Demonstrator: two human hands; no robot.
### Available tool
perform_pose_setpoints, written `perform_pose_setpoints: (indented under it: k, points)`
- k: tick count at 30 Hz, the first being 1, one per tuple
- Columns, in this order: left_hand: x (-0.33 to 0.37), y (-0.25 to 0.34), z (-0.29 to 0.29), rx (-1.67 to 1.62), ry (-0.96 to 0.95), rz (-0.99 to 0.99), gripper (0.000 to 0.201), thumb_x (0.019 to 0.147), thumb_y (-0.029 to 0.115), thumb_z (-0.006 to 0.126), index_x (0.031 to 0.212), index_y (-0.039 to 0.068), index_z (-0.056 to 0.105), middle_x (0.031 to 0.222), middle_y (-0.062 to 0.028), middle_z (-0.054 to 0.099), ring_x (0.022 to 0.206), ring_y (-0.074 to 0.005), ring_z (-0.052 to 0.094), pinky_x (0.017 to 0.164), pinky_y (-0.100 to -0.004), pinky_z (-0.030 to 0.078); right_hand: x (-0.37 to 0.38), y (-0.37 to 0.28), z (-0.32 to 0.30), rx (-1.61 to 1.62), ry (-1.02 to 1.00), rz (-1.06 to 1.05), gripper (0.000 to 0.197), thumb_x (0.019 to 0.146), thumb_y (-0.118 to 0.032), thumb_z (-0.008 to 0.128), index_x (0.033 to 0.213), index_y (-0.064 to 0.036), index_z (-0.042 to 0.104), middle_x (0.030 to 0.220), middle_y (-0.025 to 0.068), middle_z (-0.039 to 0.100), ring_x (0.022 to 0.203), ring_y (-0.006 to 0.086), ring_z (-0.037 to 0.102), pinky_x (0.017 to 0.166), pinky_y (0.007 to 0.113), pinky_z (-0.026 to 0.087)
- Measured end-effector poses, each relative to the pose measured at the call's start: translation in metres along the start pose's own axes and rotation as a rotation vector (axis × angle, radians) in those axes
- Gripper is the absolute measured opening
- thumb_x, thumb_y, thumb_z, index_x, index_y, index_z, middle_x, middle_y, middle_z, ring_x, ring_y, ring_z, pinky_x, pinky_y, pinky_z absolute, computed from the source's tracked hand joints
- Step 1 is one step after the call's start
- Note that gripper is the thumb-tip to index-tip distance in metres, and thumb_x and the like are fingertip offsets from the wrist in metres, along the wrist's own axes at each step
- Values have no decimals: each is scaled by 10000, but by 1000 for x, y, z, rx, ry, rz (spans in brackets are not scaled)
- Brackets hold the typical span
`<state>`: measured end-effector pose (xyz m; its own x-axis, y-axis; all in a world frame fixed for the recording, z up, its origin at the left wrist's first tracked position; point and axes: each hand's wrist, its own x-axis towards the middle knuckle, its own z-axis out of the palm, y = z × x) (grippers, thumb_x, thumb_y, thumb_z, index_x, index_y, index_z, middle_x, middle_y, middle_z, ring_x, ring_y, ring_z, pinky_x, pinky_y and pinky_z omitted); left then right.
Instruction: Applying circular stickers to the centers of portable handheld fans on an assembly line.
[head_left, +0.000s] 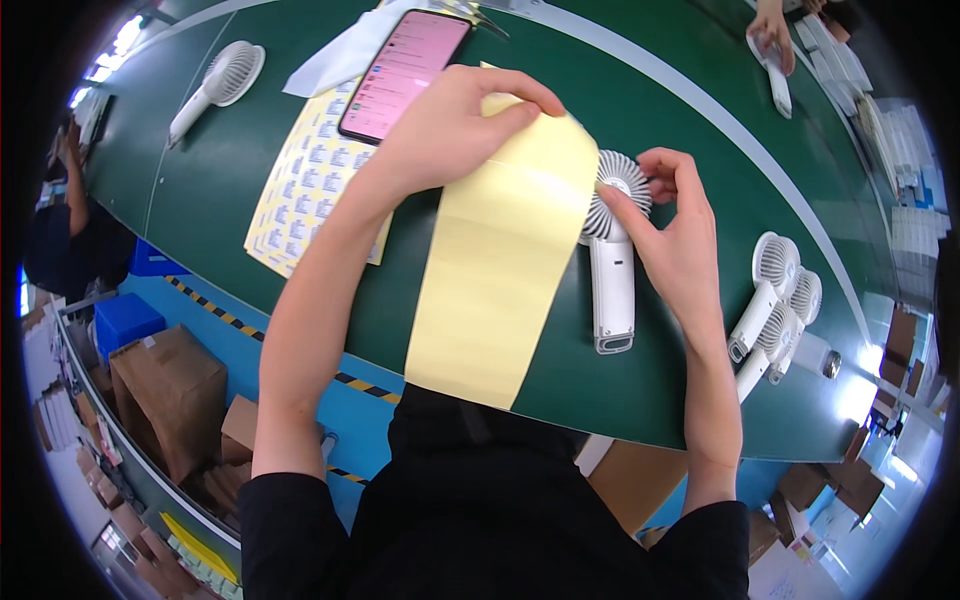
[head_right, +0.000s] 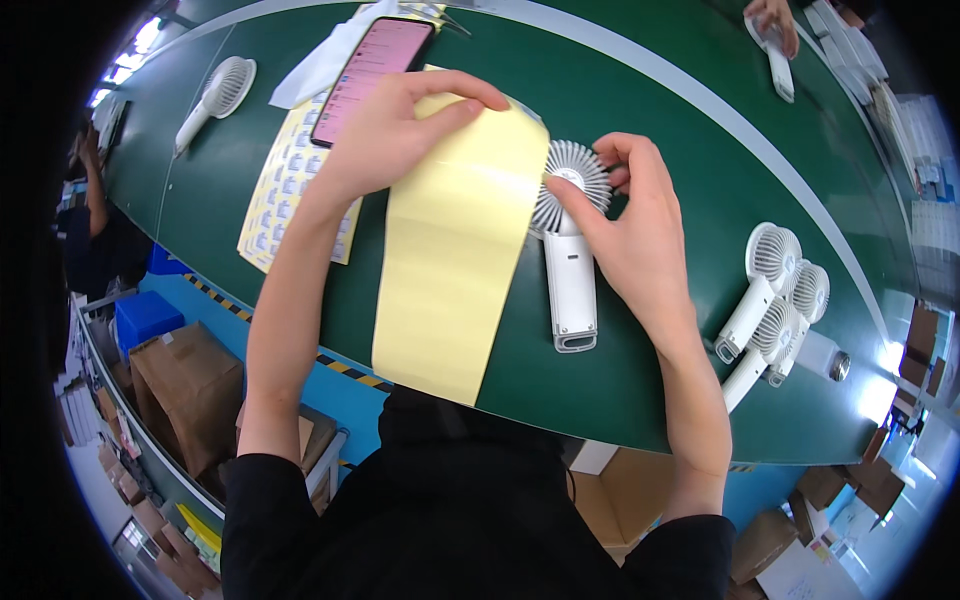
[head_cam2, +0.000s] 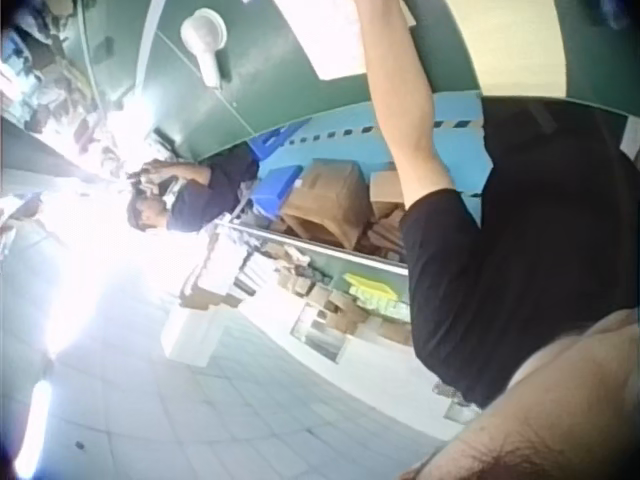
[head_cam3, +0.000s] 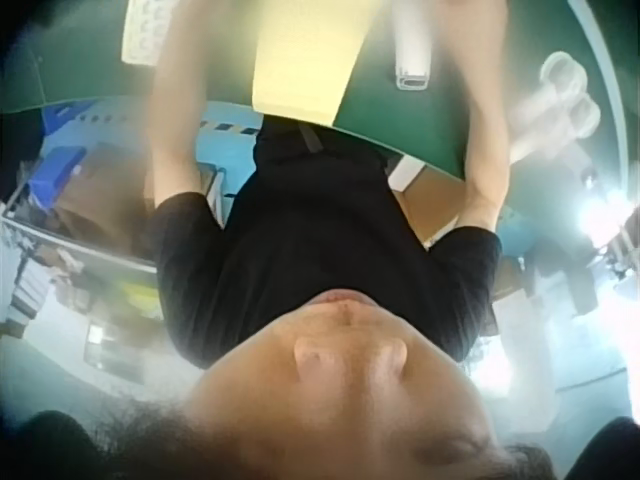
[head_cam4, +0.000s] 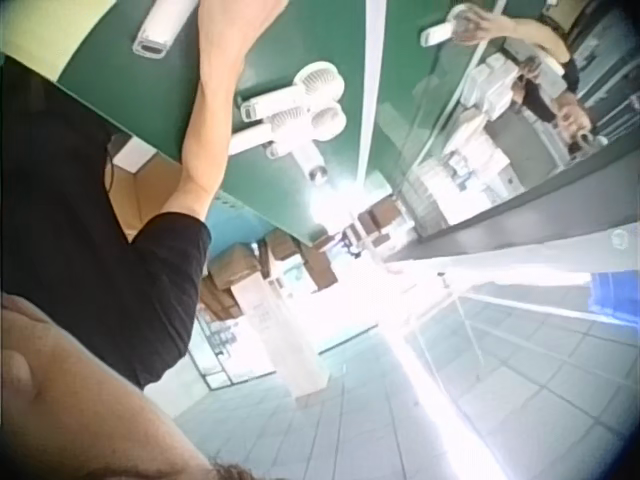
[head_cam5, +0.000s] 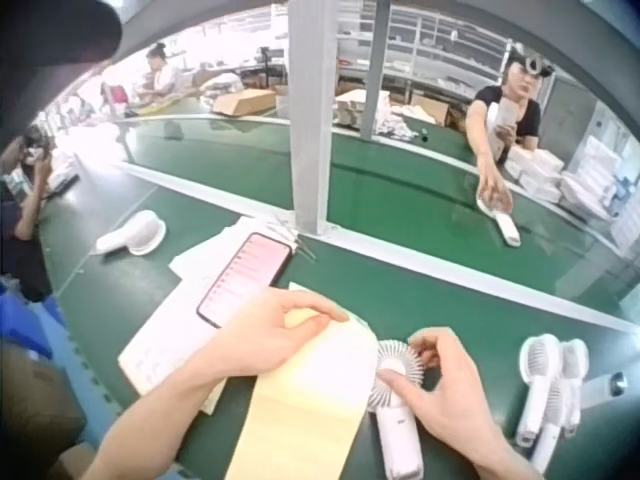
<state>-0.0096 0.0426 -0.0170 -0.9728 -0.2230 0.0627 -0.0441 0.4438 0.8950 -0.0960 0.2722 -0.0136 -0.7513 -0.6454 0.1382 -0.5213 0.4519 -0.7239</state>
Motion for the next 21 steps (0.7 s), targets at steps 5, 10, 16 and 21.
perform_pose_setpoints:
  k: [5,10,16,21]
  points:
    - [-2,0,-2,31,7,-29,217,944,163,571,1051,63,731,1008,-59,712,910,-158,667,837,-284,515,-1,-3,3,-35,-70,-25,402,865,-226,741,1225,-74,647,1022,69,604,894,190,518,755,306,460]
    - [-2,-1,2,32,36,2,220,924,137,554,1012,58,740,984,-126,707,889,-245,664,824,-333,519,1,5,12,38,44,-16,229,906,-185,691,1107,-77,699,919,50,621,769,163,539,699,291,460]
    - [3,-4,7,45,64,127,217,915,139,566,1012,49,738,995,-138,709,919,-265,662,847,-344,515,6,13,9,203,112,56,242,959,-222,644,1094,-22,664,815,62,608,687,142,538,639,281,463]
    - [-3,0,-4,15,52,22,223,909,133,568,1029,36,730,1018,-140,713,943,-263,669,874,-340,510,-21,-11,-12,-162,38,229,405,857,-376,752,853,-14,569,741,69,542,640,178,524,620,314,458]
